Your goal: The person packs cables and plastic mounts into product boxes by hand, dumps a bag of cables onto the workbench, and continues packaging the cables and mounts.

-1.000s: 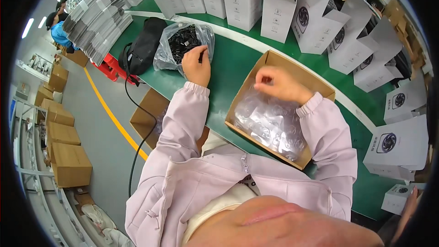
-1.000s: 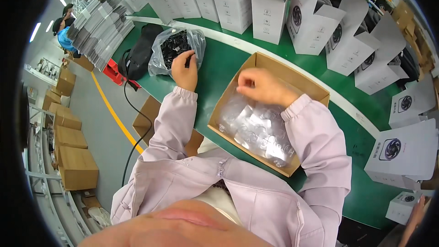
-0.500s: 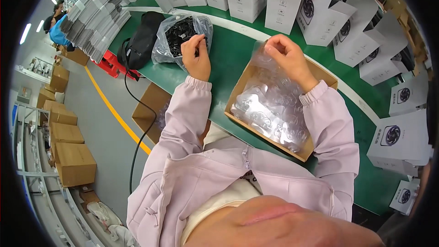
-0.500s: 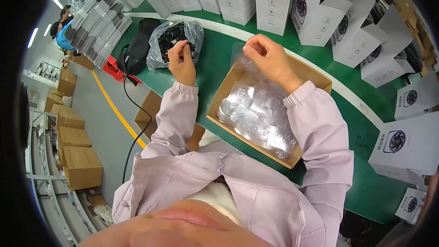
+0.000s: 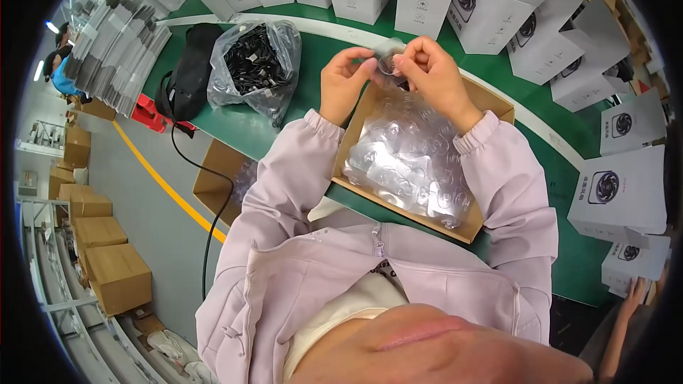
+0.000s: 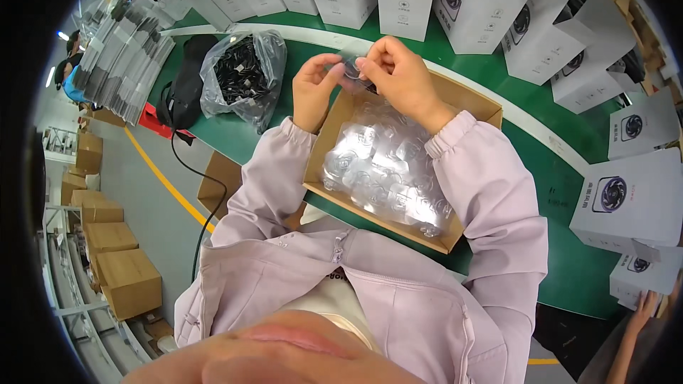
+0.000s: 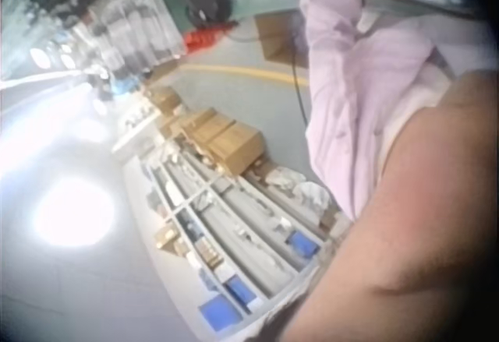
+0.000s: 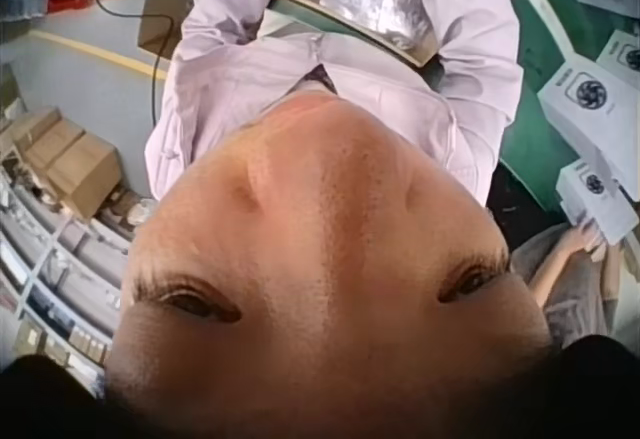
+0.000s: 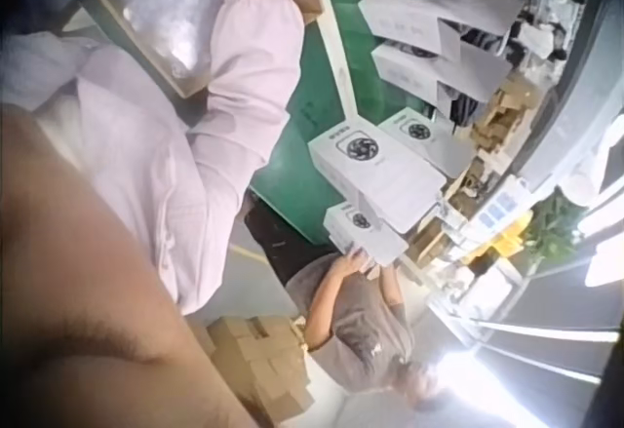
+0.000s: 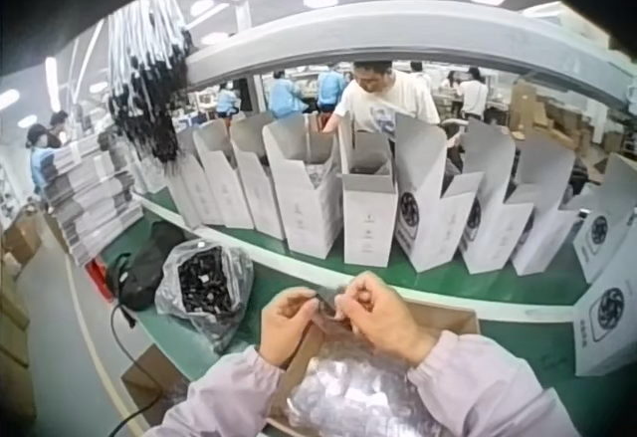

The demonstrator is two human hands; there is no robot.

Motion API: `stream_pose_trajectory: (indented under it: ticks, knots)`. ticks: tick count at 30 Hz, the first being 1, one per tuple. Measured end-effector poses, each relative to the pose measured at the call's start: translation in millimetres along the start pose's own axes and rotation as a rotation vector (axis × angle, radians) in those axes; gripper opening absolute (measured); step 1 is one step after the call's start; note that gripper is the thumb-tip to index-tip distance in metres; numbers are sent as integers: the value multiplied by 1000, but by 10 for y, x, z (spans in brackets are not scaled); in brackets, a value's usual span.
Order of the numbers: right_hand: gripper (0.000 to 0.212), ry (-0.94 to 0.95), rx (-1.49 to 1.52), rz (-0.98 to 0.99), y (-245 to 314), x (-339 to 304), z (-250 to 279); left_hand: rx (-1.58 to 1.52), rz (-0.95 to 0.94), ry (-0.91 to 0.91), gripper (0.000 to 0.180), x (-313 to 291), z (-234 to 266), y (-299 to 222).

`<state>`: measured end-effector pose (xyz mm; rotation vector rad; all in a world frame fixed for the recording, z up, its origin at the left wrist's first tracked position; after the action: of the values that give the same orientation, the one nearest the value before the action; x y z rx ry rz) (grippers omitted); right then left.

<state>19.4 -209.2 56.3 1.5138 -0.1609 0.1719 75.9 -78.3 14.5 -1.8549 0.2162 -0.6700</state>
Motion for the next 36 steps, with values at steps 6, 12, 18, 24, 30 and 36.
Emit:
stream_pose_trajectory:
  ticks: [6,12,18,24,30,36]
  knots:
    - [20,7,-406,92,-49,96,94,-372,85,3,18,4,-21,103]
    - [16,174,-210,92,-176,68,-96,-193,7,52,26,-18,24,91]
    - [36,159,-604,45,-93,154,-290,-128,-71,43,29,-28,213,2]
    - [21,-40,-802,422,547,651,-319,32,-232,-71,33,101,591,-23]
    - [26,-362,-1036,424,1158,1855,396,205,-16,-115,37,250,644,277]
    - [35,182,-467,-107,642,1992,114,217,-7,-162,32,309,758,318]
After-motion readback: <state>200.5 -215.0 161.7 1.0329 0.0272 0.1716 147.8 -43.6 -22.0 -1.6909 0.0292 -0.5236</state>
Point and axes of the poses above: each hand's wrist, its own x-axis towards the middle knuckle, its own z-axis out of the back of the hand, y = z × x, the point moved 8 cm from there along x, towards the middle knuckle, and after that the axes turned 7 degrees about y, right-handed, at the moved point
